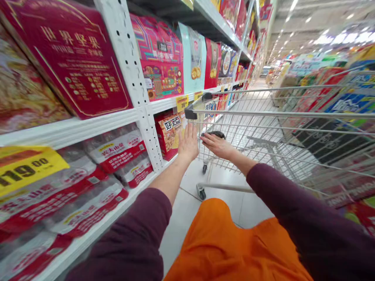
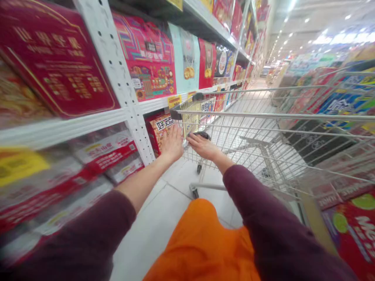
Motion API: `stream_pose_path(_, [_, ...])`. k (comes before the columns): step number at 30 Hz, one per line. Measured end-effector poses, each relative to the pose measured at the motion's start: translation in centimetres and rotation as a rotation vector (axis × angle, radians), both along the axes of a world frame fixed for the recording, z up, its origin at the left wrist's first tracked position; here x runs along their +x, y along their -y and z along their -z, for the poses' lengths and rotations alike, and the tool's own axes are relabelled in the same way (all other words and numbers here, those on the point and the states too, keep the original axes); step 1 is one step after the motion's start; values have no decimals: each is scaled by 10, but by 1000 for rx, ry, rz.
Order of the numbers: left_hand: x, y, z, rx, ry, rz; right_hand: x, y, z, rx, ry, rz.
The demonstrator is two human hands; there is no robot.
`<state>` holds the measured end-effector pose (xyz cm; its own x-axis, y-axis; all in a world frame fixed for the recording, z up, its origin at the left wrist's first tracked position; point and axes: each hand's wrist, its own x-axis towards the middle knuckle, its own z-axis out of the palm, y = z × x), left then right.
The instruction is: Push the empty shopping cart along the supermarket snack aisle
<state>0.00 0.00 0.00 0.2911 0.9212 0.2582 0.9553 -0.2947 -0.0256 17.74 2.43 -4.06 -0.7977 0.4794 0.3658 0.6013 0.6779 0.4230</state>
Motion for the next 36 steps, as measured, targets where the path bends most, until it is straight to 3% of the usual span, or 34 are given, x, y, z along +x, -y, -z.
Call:
stream_pose_path(6, [-1,-13,0,98,70,0,-14,-17,-54,63,-210,-47])
stream_pose_path(9, [0,-16,0,104,55,-10,-22,-24,-64,66,-226,5])
stream_pose_path(12, [-3,-14,2,84,22,-25,-27,-25,-49,50,-177,47])
stream_pose_path(18, [-13,-9,8,84,34,-32,-23,-12,6,28,-106,45])
stream_pose_path(21, [-10,-6,5,101,52,-8,-17,-2,10,-20,-72,23])
stream_pose_path(24, [1,-1,-2,110,73,22,-8,7,-10,-21,-129,8])
stream_pose_path(30, [27,6,-24,185,94,119,19,14,-81,135,-438,75])
stream_pose_path(33, [39,5,-37,206,102,130,19,12,-96,166,-461,160])
stream_pose_path(36, [48,2,-48,178,104,118,11,10,-97,177,-401,247])
